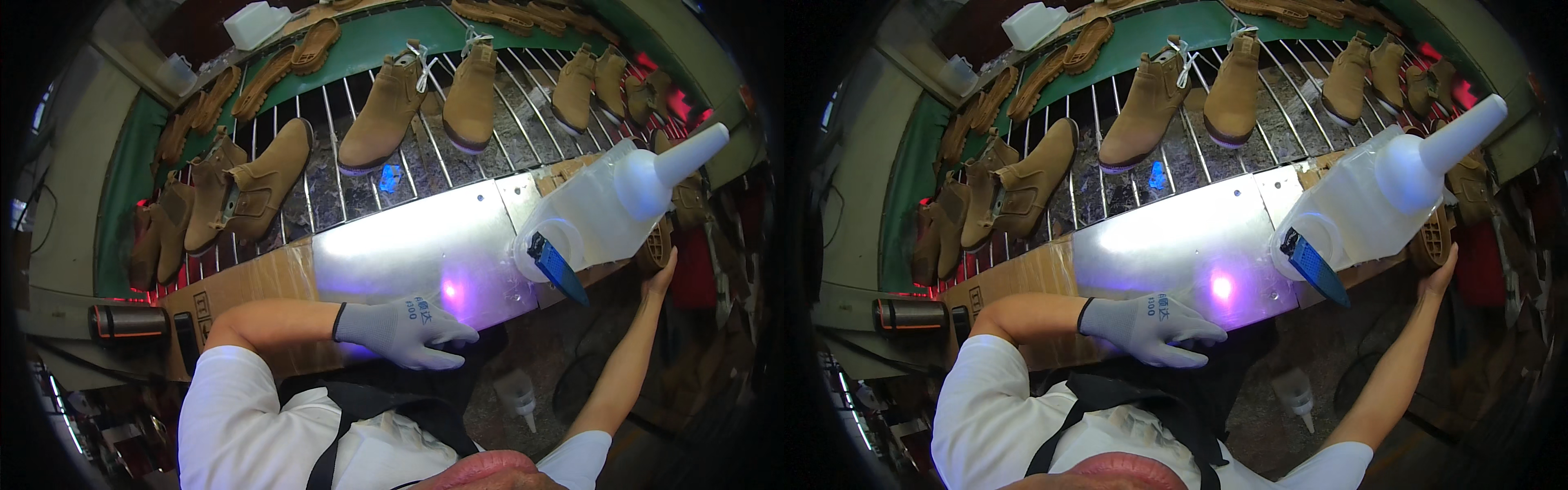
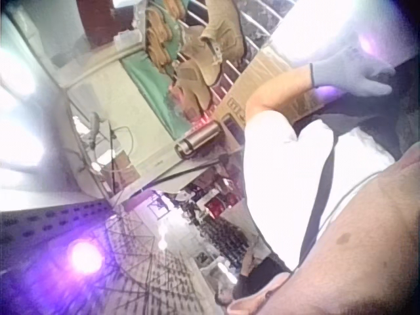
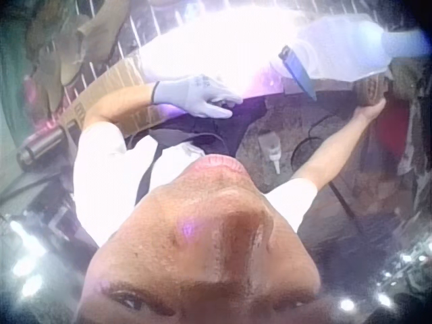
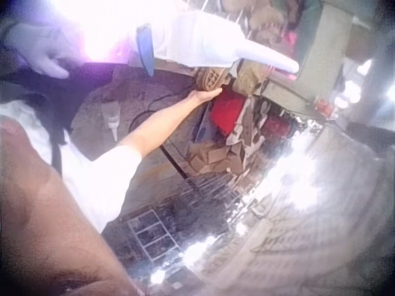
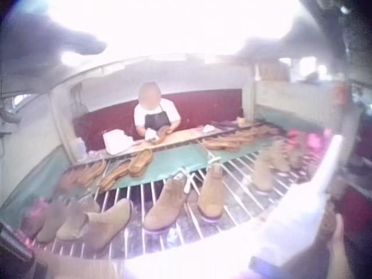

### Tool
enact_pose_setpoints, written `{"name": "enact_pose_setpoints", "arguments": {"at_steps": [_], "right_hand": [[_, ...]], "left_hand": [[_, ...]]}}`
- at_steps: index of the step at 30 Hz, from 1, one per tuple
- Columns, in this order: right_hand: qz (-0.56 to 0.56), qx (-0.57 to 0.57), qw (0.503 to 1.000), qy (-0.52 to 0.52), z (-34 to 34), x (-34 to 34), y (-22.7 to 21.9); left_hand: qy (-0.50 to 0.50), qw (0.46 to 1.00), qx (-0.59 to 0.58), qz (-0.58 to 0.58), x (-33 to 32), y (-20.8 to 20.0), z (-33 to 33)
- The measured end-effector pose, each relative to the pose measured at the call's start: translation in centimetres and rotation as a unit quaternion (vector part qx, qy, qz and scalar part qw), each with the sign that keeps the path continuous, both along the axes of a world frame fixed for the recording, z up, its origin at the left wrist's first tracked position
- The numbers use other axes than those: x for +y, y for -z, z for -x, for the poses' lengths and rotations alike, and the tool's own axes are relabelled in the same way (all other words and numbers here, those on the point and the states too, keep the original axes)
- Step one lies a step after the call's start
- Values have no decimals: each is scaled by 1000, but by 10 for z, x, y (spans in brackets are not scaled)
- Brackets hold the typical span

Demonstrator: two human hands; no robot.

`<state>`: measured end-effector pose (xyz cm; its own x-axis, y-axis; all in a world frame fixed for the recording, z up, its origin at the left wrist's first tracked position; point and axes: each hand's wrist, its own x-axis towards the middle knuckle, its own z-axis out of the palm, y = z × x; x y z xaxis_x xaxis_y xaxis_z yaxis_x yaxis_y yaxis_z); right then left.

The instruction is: The person applies adhesive to the lower perimeter of boot uppers and the corresponding rubber soles using a brush, handling several pairs of footwear one at a time.

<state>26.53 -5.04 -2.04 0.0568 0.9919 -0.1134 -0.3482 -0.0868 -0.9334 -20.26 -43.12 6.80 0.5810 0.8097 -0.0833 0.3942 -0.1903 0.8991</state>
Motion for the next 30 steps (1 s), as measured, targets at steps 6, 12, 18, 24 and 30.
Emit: {"name": "enact_pose_setpoints", "arguments": {"at_steps": [6, 12, 18, 24, 30], "right_hand": [[32, -40, 997, 51, 1, -15, 7], [47, -115, 980, 152, -2, -77, 40], [122, -249, 959, 55, 50, -262, 141], [170, -332, 914, -158, 140, -402, 112], [174, -361, 908, -123, 139, -461, 96]], "left_hand": [[41, 999, 9, 2, 31, -7, -5], [-29, 999, -35, -23, 53, -2, 15], [-343, 907, 2, -244, 155, -2, 90], [-488, 797, 285, -214, 341, -25, 137], [-485, 787, 343, -171, 410, -9, 135]]}}
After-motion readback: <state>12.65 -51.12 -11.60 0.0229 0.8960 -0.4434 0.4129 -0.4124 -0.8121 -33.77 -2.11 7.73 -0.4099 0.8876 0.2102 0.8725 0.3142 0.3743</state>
